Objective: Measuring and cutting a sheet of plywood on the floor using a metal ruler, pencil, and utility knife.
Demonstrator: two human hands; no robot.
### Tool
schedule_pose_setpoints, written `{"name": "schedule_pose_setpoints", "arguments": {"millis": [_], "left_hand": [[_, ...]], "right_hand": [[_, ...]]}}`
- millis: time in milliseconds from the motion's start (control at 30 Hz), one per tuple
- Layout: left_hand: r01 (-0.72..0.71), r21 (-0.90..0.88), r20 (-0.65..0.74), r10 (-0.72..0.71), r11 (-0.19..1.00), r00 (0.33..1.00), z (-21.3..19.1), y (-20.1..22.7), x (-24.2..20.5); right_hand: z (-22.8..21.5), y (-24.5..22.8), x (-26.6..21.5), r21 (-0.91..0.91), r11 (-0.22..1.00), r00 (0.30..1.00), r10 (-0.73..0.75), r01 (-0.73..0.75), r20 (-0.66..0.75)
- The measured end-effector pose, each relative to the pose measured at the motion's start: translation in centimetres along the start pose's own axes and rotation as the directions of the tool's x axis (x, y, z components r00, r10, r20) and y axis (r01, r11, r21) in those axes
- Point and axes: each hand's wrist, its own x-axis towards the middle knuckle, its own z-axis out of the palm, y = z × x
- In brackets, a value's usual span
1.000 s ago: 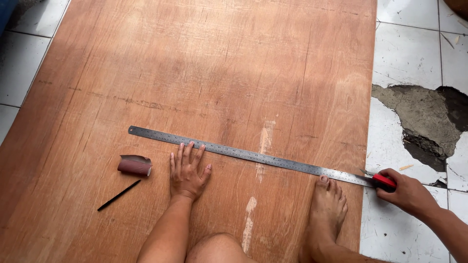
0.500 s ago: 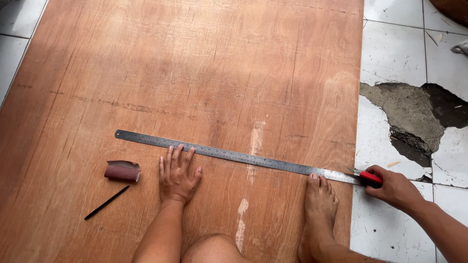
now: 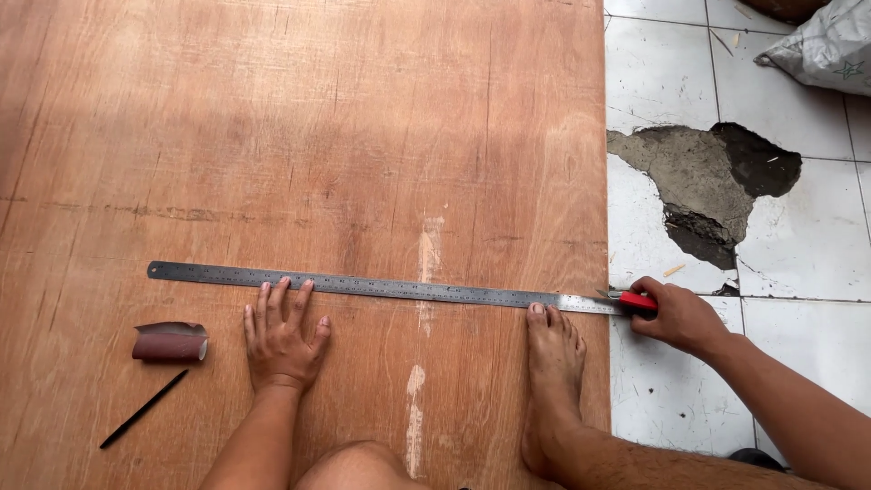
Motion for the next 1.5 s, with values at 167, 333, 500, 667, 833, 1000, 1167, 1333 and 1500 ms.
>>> {"name": "schedule_pose_setpoints", "arguments": {"millis": [167,333,500,667,833,1000,1167,1333,1500], "left_hand": [[-0.025,0.006,-0.019,0.025,1.000,1.000,-0.1,0.1,0.1],[-0.005,0.020,-0.001,0.005,1.000,1.000,-0.4,0.3,0.1],[0.000,-0.004,-0.004,0.000,1.000,1.000,-0.2,0.4,0.2],[0.004,-0.021,0.004,-0.004,1.000,1.000,-0.2,0.5,0.2],[-0.003,-0.008,-0.006,0.003,1.000,1.000,-0.1,0.4,0.1],[0.006,0.013,0.006,-0.007,1.000,1.000,0.1,0.3,0.0],[0.025,0.022,-0.021,-0.025,0.999,0.999,0.2,0.2,0.0],[0.048,-0.107,-0.057,-0.054,0.993,0.997,0.1,0.1,0.2],[0.042,-0.111,-0.038,-0.047,0.993,0.998,0.0,-0.3,0.4]], "right_hand": [[-0.1,0.4,-0.3,0.012,1.000,0.999,-0.021,0.021,-0.040],[-0.1,1.1,-0.3,0.028,0.999,0.997,-0.020,0.022,-0.073],[0.2,1.8,0.0,0.062,0.998,0.997,0.012,-0.007,-0.075],[0.2,2.1,0.0,0.069,0.997,0.997,0.019,-0.014,-0.075],[0.4,2.2,0.3,0.050,0.998,0.997,0.025,-0.022,-0.070],[1.2,2.5,1.1,0.225,0.974,0.989,0.027,0.007,-0.146],[-0.6,-2.3,2.6,0.407,0.904,0.950,0.008,0.126,-0.312],[-2.3,-9.9,5.5,0.551,0.777,0.929,-0.116,0.305,-0.351],[-4.1,-19.5,4.6,0.678,0.635,0.929,-0.245,0.371,-0.279]]}}
